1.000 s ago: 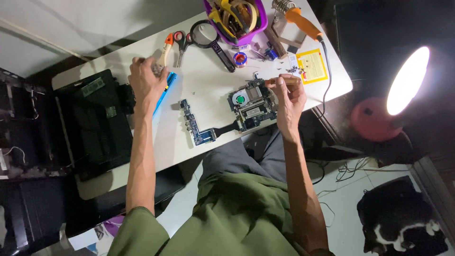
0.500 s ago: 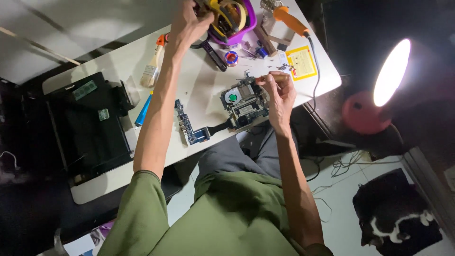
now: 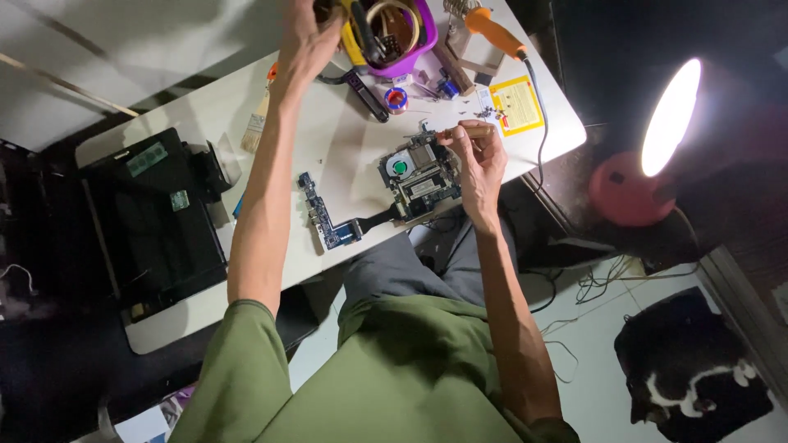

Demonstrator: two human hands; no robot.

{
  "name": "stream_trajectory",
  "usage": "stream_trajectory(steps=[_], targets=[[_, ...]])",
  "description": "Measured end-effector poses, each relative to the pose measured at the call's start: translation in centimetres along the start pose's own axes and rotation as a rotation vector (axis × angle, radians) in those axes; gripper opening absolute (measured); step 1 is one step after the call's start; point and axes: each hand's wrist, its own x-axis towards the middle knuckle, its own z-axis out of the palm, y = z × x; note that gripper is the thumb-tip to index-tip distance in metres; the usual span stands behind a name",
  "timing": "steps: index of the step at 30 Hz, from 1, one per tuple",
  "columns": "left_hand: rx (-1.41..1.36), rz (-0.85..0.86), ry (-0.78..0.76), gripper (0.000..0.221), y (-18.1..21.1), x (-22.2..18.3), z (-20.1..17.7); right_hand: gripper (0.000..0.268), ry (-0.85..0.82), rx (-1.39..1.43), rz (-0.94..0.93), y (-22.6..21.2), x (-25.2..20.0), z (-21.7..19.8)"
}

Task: Cleaning and assembling a laptop cooling system and motherboard on a repair bench.

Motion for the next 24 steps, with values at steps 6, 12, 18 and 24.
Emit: stream_trajectory(steps=[6,12,18,24], targets=[[-0.605,0.481,0.003,0.037,1.9,-6.0,-1.9,0.025,-0.006,-0.004,0.026,-0.6,0.0,0.3],[-0.759,0.543,-0.210,0.023,1.5,-10.0,-2.3,0.027,-0.014,-0.031,0.029,-0.1,-0.1,0.2],[-0.746,0.547,-0.235,0.025,-0.3,-10.5,-2.6,0.024,0.004,-0.040,0.019,0.0,-0.1,0.2],[-0.681,0.272,0.071,0.020,-1.4,-11.6,-4.0,0.029,-0.008,-0.056,0.015,0.1,-0.1,0.2]])
